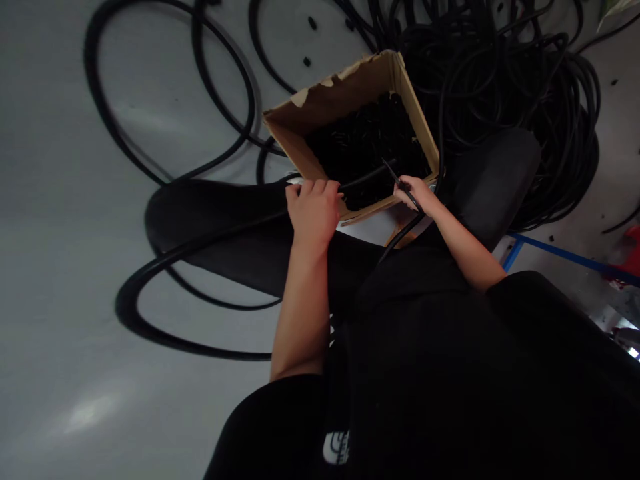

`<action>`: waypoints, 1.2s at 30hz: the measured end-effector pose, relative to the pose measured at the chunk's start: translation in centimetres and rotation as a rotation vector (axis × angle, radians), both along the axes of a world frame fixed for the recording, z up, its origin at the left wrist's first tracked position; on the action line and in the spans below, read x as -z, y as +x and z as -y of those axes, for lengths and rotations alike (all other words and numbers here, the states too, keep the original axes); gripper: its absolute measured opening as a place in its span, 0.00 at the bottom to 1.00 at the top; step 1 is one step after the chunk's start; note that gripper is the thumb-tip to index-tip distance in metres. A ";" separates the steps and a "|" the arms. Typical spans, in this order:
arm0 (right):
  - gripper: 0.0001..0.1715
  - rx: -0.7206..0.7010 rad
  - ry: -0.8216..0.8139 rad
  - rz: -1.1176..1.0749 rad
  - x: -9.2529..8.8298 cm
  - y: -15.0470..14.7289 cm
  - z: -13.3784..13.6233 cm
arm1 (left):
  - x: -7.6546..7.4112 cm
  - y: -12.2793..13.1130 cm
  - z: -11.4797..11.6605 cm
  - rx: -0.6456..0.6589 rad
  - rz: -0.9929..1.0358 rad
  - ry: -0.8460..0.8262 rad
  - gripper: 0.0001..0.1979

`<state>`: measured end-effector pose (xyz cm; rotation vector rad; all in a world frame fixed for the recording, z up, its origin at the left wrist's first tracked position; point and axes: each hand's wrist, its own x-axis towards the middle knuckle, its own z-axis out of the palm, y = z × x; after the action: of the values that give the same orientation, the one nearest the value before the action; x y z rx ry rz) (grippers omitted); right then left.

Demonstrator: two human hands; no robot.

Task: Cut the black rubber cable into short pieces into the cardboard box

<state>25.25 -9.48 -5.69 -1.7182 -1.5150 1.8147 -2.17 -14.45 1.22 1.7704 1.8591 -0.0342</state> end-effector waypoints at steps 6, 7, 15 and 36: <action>0.08 -0.029 -0.018 0.079 -0.1 -0.4 0.8 | 0.9 -0.3 0.3 0.010 -0.063 0.011 0.23; 0.07 -0.038 -0.017 0.072 0.1 -0.3 0.9 | 1.0 -0.3 0.3 0.036 -0.080 -0.013 0.24; 0.14 0.021 -0.278 -0.012 2.9 -0.8 -0.5 | 3.4 0.6 0.9 0.230 -0.006 -0.050 0.21; 0.21 0.022 -0.309 0.048 3.8 -0.9 -1.3 | 4.9 -1.0 -7.7 0.248 -0.142 -0.140 0.26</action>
<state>24.36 -8.19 -9.53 -1.9153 -1.2789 2.1004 -3.20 -6.75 -3.72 1.9307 1.6747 -0.3836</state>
